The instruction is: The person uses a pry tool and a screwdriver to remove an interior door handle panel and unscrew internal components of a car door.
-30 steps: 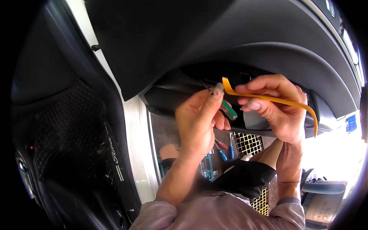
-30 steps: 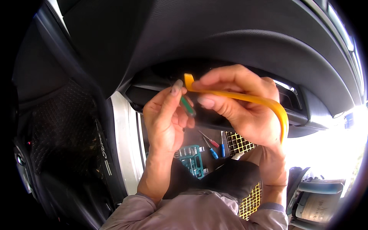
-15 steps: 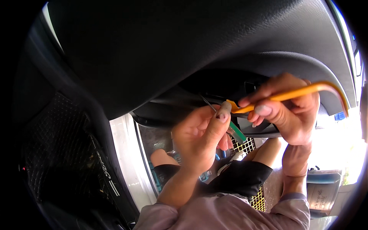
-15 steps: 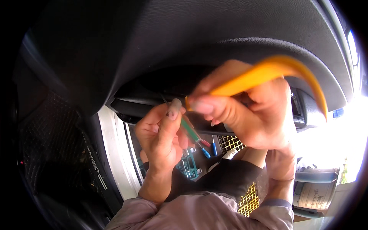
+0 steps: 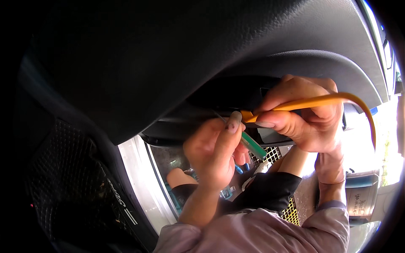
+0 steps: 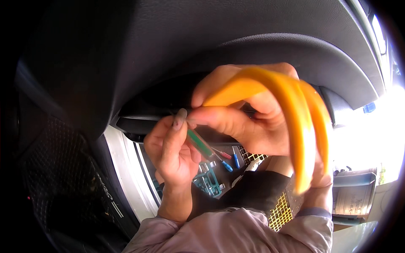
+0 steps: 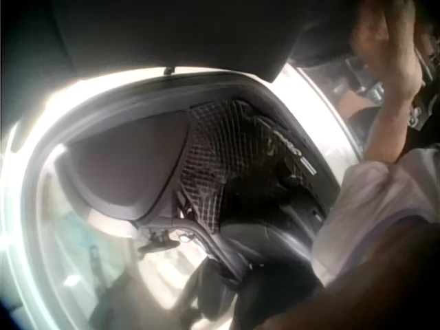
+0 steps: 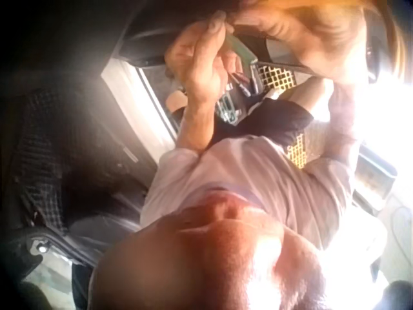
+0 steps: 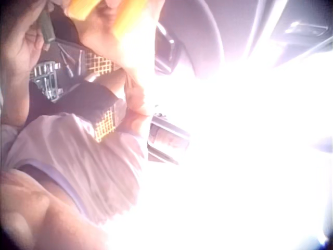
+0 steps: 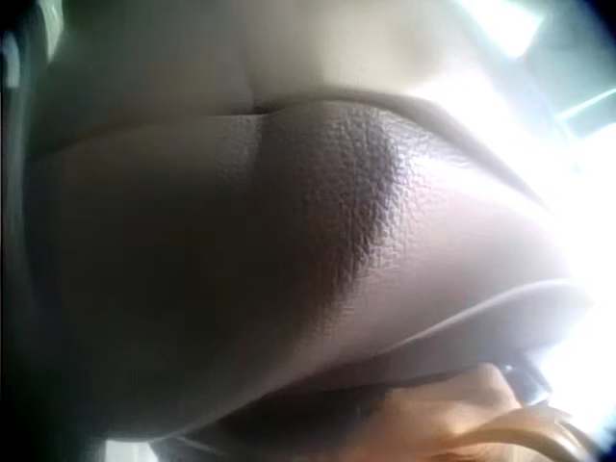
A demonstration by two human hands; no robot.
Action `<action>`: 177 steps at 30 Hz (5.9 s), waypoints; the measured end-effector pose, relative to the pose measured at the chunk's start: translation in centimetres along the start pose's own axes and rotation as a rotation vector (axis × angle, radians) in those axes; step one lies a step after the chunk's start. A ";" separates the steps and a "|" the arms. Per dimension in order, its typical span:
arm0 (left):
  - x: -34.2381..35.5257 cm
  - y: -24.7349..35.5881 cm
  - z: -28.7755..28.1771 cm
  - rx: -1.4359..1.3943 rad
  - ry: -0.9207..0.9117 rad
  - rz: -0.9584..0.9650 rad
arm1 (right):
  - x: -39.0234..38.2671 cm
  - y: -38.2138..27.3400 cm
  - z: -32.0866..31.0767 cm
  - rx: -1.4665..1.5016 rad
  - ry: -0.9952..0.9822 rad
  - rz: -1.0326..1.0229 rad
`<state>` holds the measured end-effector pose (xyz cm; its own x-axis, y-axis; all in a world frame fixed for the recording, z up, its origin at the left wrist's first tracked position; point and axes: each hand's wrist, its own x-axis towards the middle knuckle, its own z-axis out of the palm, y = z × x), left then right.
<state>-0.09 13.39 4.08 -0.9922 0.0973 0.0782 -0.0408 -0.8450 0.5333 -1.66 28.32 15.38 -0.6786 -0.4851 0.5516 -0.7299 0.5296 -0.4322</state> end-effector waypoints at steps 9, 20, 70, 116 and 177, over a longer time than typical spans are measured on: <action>0.2 -0.5 -0.4 0.177 0.026 0.114 | -0.1 -0.4 -0.2 0.311 -0.063 0.559; 0.3 -1.0 -0.4 0.148 0.077 0.128 | 0.8 0.6 0.6 -0.053 -0.163 0.311; 0.0 5.2 -0.1 0.803 0.092 -0.049 | -4.5 1.6 3.1 -0.417 0.217 -0.380; 1.0 6.0 -2.6 0.616 -0.029 -0.055 | -4.4 -0.7 -1.8 0.120 0.088 0.340; 1.3 5.8 3.1 1.057 -0.387 -0.343 | -7.5 1.1 1.2 -0.231 0.281 -0.217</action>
<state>-1.24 10.27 9.87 -0.8388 0.5420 -0.0513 0.0004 0.0947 0.9955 2.51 31.73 9.93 -0.4390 -0.4109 0.7990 -0.7939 0.5938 -0.1308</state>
